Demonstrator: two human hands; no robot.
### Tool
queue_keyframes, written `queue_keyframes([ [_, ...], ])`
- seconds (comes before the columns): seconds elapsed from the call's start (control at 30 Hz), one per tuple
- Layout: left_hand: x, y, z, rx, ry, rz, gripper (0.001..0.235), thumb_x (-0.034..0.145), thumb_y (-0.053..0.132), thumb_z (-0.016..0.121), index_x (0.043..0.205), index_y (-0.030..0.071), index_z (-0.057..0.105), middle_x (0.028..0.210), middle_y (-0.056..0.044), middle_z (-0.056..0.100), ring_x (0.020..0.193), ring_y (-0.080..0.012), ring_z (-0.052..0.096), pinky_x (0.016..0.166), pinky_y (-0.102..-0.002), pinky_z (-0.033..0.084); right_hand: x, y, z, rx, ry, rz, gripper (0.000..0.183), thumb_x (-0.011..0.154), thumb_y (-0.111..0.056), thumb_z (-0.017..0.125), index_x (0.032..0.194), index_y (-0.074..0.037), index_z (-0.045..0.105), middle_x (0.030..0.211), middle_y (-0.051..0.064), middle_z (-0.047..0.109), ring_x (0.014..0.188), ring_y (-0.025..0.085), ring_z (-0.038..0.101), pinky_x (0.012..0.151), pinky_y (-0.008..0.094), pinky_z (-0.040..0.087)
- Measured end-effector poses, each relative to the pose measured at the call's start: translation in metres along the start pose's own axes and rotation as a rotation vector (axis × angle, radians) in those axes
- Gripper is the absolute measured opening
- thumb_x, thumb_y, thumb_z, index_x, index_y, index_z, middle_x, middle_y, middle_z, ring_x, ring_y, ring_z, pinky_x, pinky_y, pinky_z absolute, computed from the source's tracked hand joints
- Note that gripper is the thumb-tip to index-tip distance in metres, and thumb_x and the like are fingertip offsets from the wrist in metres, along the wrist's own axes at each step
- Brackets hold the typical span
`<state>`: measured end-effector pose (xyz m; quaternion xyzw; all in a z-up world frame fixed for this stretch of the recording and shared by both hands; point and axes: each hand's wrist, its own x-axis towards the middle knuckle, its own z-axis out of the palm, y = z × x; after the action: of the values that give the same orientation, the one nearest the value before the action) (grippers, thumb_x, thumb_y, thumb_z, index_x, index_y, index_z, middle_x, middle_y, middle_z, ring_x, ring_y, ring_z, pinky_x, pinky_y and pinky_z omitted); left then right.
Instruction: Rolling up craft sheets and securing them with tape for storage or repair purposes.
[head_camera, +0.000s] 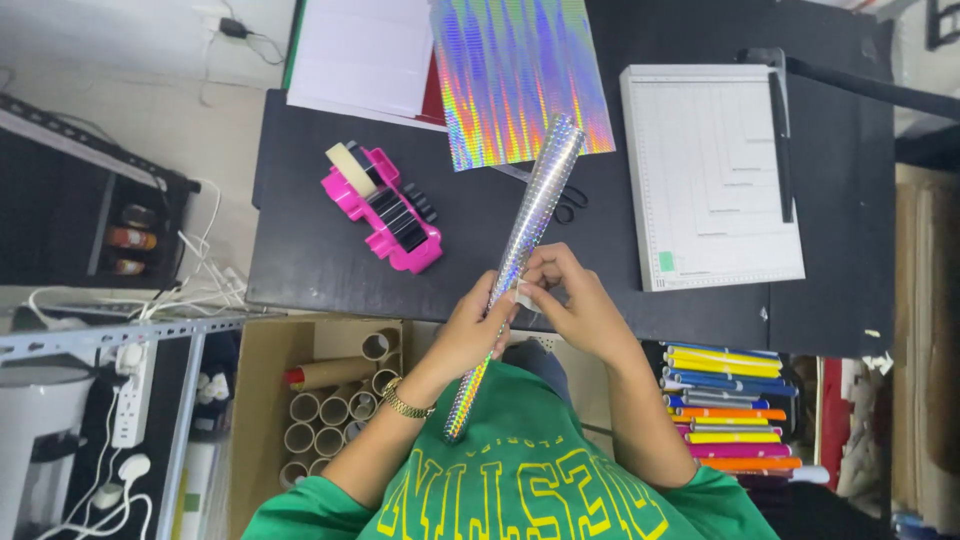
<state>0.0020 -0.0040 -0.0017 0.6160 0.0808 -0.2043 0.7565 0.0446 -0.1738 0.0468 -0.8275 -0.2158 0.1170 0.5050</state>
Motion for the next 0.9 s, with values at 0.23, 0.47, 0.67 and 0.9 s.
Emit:
queue_keyframes([
  [0.23, 0.024, -0.018, 0.022, 0.125, -0.05, -0.019, 0.018, 0.104, 0.014, 0.049, 0.115, 0.0, 0.052, 0.072, -0.012, 0.055, 0.041, -0.0189, 0.056, 0.035, -0.03, 0.049, -0.028, 0.034, -0.024, 0.034, 0.158, 0.022, 0.028, 0.094, -0.003, 0.069, 0.119, -0.005, 0.056, 0.085, 0.012, 0.075, 0.072, 0.023, 0.07, 0.073, 0.039, 0.058],
  [0.47, 0.032, 0.021, 0.07, 0.29, -0.12, -0.01, 0.031, 0.098, 0.013, 0.05, 0.127, 0.002, 0.05, 0.061, -0.014, 0.059, 0.045, -0.0234, 0.061, 0.043, -0.033, 0.051, -0.043, 0.036, -0.056, -0.11, 0.186, -0.098, 0.065, 0.093, -0.001, 0.07, 0.151, -0.003, 0.04, 0.101, 0.019, 0.074, 0.07, 0.028, 0.072, 0.066, 0.043, 0.058],
  [0.67, 0.046, 0.021, 0.104, 0.297, -0.178, -0.037, 0.052, 0.095, 0.005, 0.048, 0.145, -0.002, 0.032, 0.076, -0.016, 0.061, 0.054, -0.0224, 0.063, 0.048, -0.033, 0.054, -0.06, 0.055, -0.094, -0.012, 0.115, -0.139, 0.1, 0.09, 0.005, 0.069, 0.164, -0.015, 0.005, 0.14, 0.02, 0.055, 0.062, 0.02, 0.068, 0.061, 0.037, 0.055],
  [0.9, 0.045, 0.049, 0.141, 0.378, -0.261, -0.02, 0.072, 0.095, 0.016, 0.051, 0.157, 0.003, 0.017, 0.12, -0.038, 0.064, 0.088, -0.0435, 0.071, 0.074, -0.049, 0.056, -0.07, 0.073, -0.112, -0.015, 0.102, -0.042, 0.073, 0.094, 0.002, 0.065, 0.156, 0.001, 0.028, 0.115, 0.018, 0.057, 0.069, 0.028, 0.074, 0.069, 0.043, 0.061],
])
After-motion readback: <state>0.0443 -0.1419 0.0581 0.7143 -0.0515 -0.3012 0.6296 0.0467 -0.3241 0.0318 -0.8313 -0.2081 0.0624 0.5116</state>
